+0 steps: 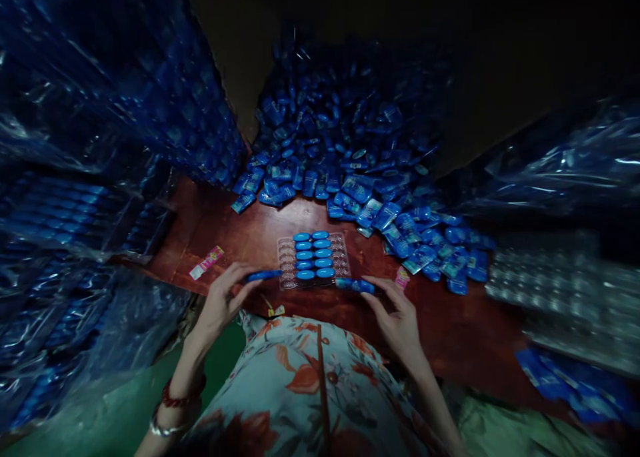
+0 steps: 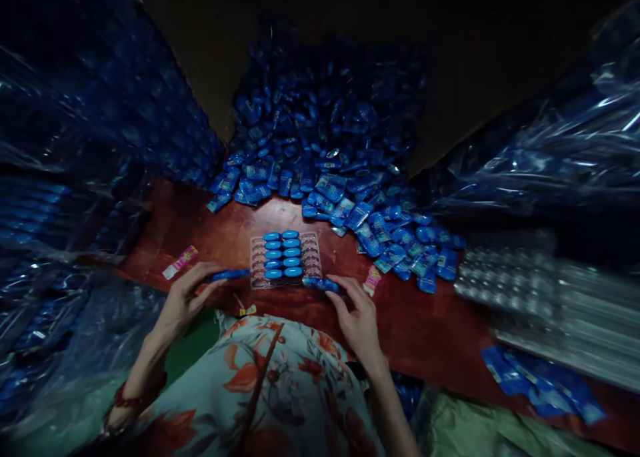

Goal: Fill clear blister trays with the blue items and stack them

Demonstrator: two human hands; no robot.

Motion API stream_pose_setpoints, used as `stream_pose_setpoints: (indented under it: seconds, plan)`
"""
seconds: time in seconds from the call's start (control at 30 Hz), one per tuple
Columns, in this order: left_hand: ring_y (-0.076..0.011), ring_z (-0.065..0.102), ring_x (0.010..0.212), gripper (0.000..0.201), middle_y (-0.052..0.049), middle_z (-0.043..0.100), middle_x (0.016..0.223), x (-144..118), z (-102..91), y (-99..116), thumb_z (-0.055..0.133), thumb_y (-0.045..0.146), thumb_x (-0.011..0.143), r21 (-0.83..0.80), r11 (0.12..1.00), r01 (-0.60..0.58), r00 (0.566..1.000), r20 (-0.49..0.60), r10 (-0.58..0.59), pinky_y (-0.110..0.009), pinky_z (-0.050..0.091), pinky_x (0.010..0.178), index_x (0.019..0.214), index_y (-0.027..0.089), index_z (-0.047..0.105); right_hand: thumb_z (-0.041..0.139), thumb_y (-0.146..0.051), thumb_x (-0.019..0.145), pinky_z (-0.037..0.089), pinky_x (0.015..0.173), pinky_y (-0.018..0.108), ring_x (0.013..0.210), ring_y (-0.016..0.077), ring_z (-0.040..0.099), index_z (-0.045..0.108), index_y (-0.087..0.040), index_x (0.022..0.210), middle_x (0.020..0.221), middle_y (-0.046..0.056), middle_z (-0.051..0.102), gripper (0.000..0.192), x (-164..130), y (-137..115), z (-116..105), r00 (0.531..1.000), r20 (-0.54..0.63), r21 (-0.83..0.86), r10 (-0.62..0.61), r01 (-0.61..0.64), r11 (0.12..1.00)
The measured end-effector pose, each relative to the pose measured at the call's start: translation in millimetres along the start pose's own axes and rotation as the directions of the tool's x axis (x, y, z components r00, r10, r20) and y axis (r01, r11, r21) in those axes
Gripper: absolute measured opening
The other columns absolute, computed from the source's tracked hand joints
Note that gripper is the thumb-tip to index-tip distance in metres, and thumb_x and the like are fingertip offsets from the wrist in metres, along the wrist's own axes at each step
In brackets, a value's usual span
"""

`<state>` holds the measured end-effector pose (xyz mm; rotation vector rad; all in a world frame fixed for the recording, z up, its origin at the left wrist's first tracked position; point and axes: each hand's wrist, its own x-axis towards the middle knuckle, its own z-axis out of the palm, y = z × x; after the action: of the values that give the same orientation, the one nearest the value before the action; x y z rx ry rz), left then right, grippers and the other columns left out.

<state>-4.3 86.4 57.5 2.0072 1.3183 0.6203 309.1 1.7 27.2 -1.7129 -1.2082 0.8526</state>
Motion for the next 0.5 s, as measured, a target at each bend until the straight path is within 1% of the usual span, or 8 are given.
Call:
stream_pose_setpoints:
  seconds: [0.03,0.1,0.17,0.23,0.3,0.37,0.43,0.5]
  plan:
    - [-0.0170,0.060,0.089,0.022,-0.006,0.064,0.096,-1,3.3,7,0.051,0.033,0.089,-0.017,1.000,-0.021,0.999,0.035,0.022,-0.028,0.049,0.079,0.103,0.019,0.060,0.058,-0.030,0.083,0.051,0.083,0.033,0.090,0.0177,0.062,0.062,-0.024,0.107,0.101,0.004,0.065,0.025,1,-3,5,0.994,0.051,-0.071,-0.094,0.097,0.993]
    - [-0.0162,0.061,0.087,0.022,-0.005,0.064,0.095,-2,13.8,18,0.050,0.032,0.090,-0.028,0.999,-0.047,0.997,0.062,0.048,-0.028,0.050,0.077,0.107,0.020,0.058,0.051,-0.023,0.087,0.050,0.086,0.032,0.095,0.0174,0.061,0.058,-0.024,0.114,0.103,0.005,0.064,0.027,4,-8,15,0.957,0.155,-0.161,-0.245,0.269,0.949]
    - [-0.0158,0.061,0.084,0.023,-0.005,0.063,0.092,-1,27.3,22,0.048,0.031,0.091,-0.010,0.998,-0.065,0.997,0.045,0.065,-0.028,0.051,0.076,0.109,0.019,0.056,0.045,-0.015,0.089,0.050,0.087,0.032,0.097,0.0175,0.060,0.055,-0.022,0.117,0.105,0.007,0.063,0.031,6,-10,22,0.895,0.264,-0.231,-0.359,0.420,0.878]
    - [-0.0163,0.060,0.084,0.024,-0.006,0.063,0.092,0,41.0,23,0.046,0.030,0.091,0.018,0.996,-0.083,0.996,0.024,0.082,-0.028,0.052,0.076,0.110,0.018,0.055,0.039,-0.008,0.088,0.051,0.087,0.034,0.098,0.0186,0.059,0.054,-0.018,0.119,0.105,0.010,0.062,0.036,6,-13,27,0.830,0.377,-0.327,-0.411,0.534,0.780]
    - [-0.0169,0.060,0.086,0.026,-0.007,0.062,0.094,-1,52.7,23,0.046,0.028,0.092,0.039,0.993,-0.110,0.994,0.012,0.110,-0.029,0.052,0.077,0.114,0.018,0.054,0.035,-0.004,0.086,0.052,0.083,0.035,0.093,0.0197,0.059,0.054,-0.015,0.120,0.102,0.012,0.062,0.040,5,-18,28,0.787,0.472,-0.432,-0.397,0.599,0.674]
    - [-0.0167,0.060,0.088,0.028,-0.007,0.061,0.094,-3,61.8,22,0.043,0.025,0.092,0.065,0.984,-0.165,0.986,0.030,0.164,-0.028,0.052,0.077,0.117,0.017,0.052,0.035,-0.003,0.085,0.052,0.082,0.036,0.091,0.0199,0.059,0.054,-0.016,0.121,0.100,0.012,0.061,0.042,3,-25,29,0.766,0.539,-0.505,-0.350,0.626,0.595]
    - [-0.0165,0.059,0.089,0.030,-0.008,0.060,0.096,-5,68.3,22,0.039,0.020,0.093,0.123,0.961,-0.249,0.968,0.061,0.243,-0.028,0.052,0.078,0.120,0.017,0.051,0.037,-0.002,0.084,0.051,0.085,0.036,0.097,0.0201,0.058,0.054,-0.017,0.121,0.105,0.011,0.061,0.044,3,-34,28,0.748,0.592,-0.531,-0.300,0.642,0.553]
    - [-0.0170,0.059,0.091,0.033,-0.010,0.059,0.098,-6,72.0,21,0.034,0.015,0.093,0.194,0.925,-0.326,0.945,0.091,0.313,-0.029,0.052,0.079,0.122,0.017,0.051,0.039,0.000,0.082,0.050,0.089,0.035,0.104,0.0200,0.057,0.053,-0.019,0.121,0.113,0.010,0.059,0.046,5,-41,28,0.733,0.630,-0.535,-0.256,0.649,0.541]
